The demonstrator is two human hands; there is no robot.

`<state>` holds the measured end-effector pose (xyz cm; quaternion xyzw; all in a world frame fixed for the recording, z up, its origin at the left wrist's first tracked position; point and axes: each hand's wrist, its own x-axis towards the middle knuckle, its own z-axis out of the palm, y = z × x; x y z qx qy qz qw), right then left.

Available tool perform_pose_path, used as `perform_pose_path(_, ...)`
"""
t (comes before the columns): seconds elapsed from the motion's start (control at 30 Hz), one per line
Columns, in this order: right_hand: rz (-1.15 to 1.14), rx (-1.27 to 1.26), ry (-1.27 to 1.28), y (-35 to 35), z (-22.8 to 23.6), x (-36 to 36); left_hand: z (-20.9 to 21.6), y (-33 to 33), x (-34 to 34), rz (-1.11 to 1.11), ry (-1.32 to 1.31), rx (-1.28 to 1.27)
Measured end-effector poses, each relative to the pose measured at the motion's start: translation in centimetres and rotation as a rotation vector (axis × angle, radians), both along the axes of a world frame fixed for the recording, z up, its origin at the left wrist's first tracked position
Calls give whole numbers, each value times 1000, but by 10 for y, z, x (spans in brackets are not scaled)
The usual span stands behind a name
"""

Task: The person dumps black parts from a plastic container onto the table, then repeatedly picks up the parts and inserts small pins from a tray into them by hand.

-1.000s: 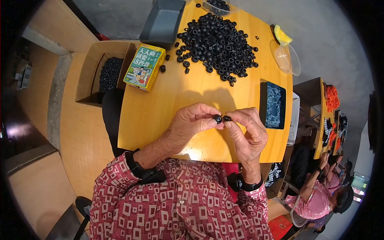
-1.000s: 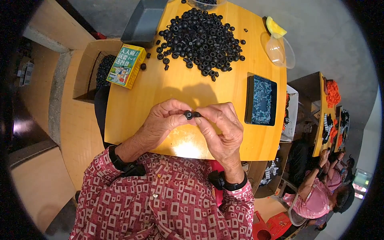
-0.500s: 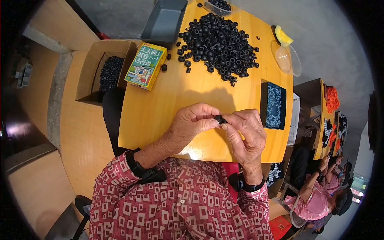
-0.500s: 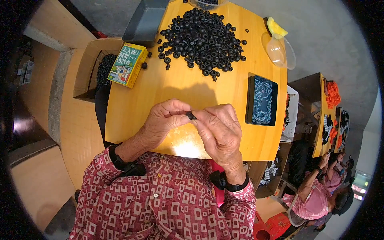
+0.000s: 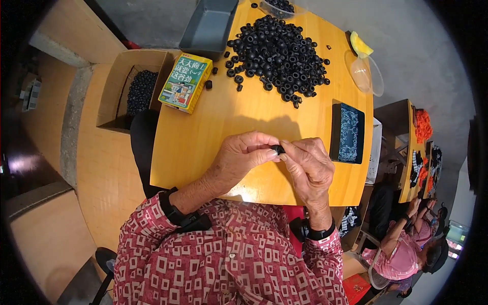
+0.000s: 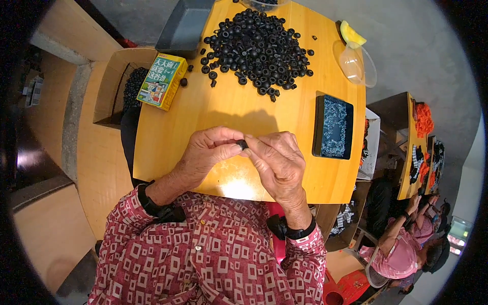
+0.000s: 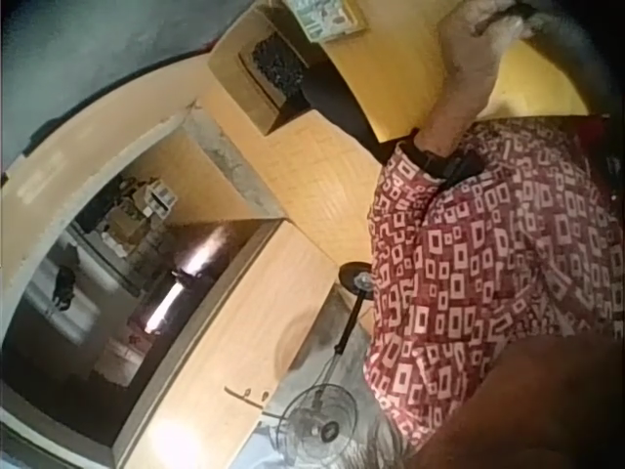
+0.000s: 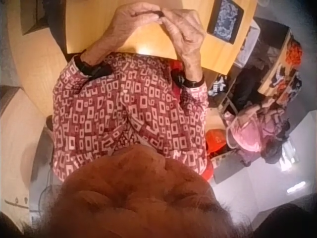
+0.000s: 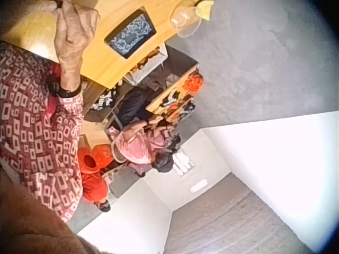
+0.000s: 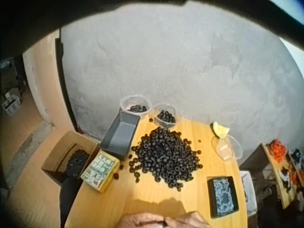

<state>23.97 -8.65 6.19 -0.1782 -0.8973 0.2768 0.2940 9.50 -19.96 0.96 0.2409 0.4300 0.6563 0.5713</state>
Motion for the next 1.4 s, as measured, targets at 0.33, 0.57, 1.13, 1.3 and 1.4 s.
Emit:
perform_pose_path(0.33, 38, 265, 0, 0, -10, 5, 1, 0, 1, -28, -39, -6)
perform_pose_path(0.57, 56, 256, 1, -1, -11, 4, 3, -1, -6, -59, 2, -31)
perform_pose_path(1.13, -28, 217, -97, -6, -11, 0, 2, 2, 0, -43, -49, -40)
perform_pose_path(1.3, -8, 374, -95, -2, -14, -2, 3, 3, 3, 3, 68, -57)
perform_pose_path(1.4, 2, 406, -111, 1, -10, -3, 4, 4, 3, 13, 62, -43)
